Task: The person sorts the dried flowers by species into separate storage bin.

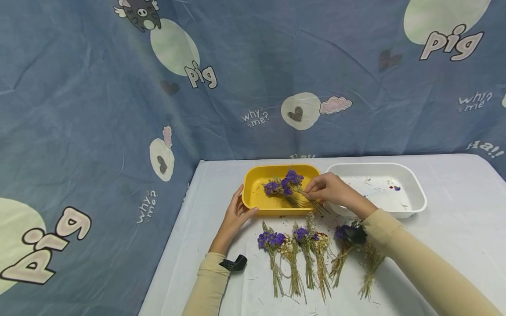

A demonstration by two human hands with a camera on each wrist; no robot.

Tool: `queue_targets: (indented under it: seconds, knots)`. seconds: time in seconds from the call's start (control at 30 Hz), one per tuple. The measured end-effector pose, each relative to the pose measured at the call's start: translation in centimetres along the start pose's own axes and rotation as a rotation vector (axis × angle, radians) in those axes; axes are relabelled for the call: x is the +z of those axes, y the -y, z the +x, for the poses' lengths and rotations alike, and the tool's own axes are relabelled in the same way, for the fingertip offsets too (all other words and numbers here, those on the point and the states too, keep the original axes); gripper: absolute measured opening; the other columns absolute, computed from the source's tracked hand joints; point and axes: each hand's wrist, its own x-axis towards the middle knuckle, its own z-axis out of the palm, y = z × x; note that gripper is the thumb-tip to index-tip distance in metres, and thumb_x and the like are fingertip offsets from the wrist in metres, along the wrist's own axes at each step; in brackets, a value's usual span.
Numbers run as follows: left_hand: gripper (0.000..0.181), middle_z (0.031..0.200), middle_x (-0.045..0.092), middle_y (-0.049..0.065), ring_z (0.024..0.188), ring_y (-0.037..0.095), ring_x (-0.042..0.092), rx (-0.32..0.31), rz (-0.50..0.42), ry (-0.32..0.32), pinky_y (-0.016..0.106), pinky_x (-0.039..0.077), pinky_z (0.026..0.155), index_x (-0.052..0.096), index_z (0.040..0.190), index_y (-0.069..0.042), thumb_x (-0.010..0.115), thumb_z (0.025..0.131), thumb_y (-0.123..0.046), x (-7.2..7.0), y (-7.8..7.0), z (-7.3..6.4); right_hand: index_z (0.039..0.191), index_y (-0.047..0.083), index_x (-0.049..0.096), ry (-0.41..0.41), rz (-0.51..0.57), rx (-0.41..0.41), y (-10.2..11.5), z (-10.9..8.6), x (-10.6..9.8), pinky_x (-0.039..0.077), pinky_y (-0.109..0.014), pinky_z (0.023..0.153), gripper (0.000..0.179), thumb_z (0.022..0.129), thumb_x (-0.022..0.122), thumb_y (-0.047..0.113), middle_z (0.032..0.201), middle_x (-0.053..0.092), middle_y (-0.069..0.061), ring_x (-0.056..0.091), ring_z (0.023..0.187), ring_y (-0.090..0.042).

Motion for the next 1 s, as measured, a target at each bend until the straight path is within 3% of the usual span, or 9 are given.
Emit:
queue_targets:
  seconds: [0.33,1.0]
  knots:
    - [0.094,0.158,0.046,0.007,0.146,0.028,0.048,-0.002,0.002,0.003,0.044,0.046,0.12,0.019,0.165,-0.037,0.079,0.093,-0.024,0.0,-0.2,0.0,0.102,0.002,0.078,0.022,-0.041,-0.001,0.4,1.9,0.5,0.065,-0.035,0.066,0.013,0.095,0.074,0.011,0.095,0.079,-0.014,0.072,0.078,-0.017]
    - [0.094,0.159,0.046,0.007,0.146,0.028,0.048,-0.005,-0.017,0.005,0.043,0.045,0.121,0.02,0.164,-0.038,0.08,0.093,-0.025,0.0,-0.1,0.0,0.1,0.003,0.077,0.037,-0.119,0.007,0.4,5.3,1.6,0.064,-0.033,0.069,0.009,0.096,0.071,0.007,0.095,0.077,-0.014,0.071,0.08,-0.018]
